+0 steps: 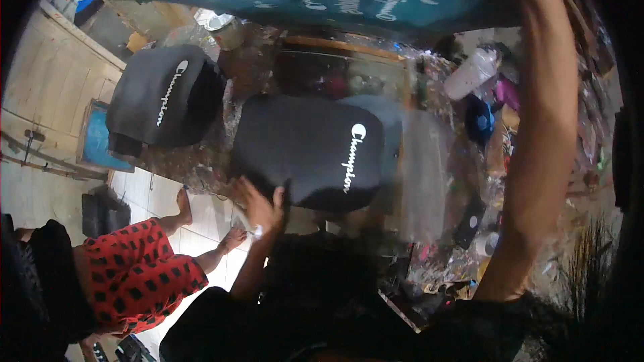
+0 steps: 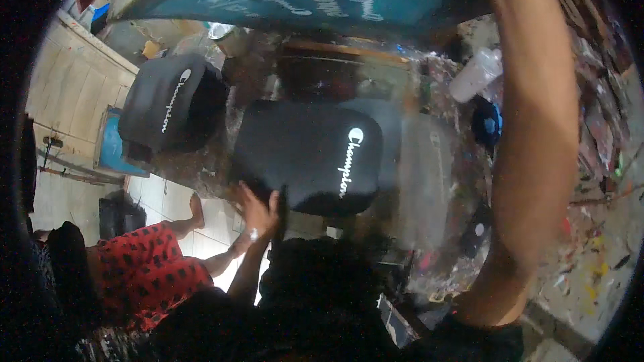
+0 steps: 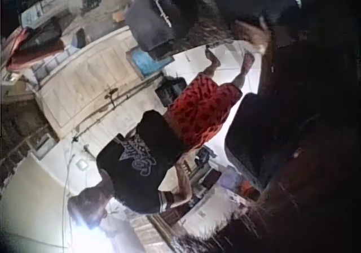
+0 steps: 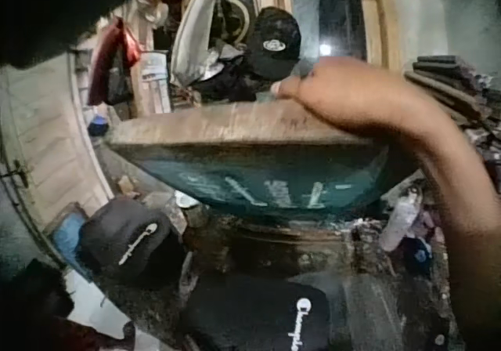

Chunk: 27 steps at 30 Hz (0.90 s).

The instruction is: The person performs screen printing on black bags. They apply white ink through a mesh screen using a squeegee, lift the screen, and place the finished bags aside. They also use scissors to cut small pieces of material.

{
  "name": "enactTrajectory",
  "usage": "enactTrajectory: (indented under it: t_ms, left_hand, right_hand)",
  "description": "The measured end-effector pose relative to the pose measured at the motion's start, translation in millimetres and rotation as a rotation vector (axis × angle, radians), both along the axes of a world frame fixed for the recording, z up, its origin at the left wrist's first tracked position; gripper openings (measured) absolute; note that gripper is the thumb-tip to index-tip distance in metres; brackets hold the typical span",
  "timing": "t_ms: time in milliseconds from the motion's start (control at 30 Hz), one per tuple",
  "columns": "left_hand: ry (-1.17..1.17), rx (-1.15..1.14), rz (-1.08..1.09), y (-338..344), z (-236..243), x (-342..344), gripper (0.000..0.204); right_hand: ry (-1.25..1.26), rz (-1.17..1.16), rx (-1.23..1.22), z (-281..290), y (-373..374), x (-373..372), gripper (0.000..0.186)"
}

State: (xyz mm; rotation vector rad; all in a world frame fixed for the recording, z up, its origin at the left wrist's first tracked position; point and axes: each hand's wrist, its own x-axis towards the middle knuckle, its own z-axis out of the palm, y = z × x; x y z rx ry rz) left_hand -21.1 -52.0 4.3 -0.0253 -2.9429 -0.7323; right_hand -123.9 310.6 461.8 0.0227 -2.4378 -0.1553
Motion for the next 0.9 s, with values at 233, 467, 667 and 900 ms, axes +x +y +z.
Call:
enactTrajectory:
  t_ms: [233,467,667,900]
  left_hand:
    - [0.189,0.169,-0.188,25,-25,-31,0.066]
    - [-0.096,0.377,-0.199,42,115,-137,0.055]
    - [0.108,0.994,-0.219,-22,187,-219,0.043]
    - [0.272,1.251,0.058,-277,257,-318,0.038]
  right_hand:
    - [-0.114,-0.026,-0.287,49,76,-46,0.066]
    - [-0.209,0.080,-0.486,40,82,-85,0.071]
    - [-0.226,0.048,-0.481,44,56,-58,0.072]
    - [-0.188,0.074,-0.437,39,49,-59,0.071]
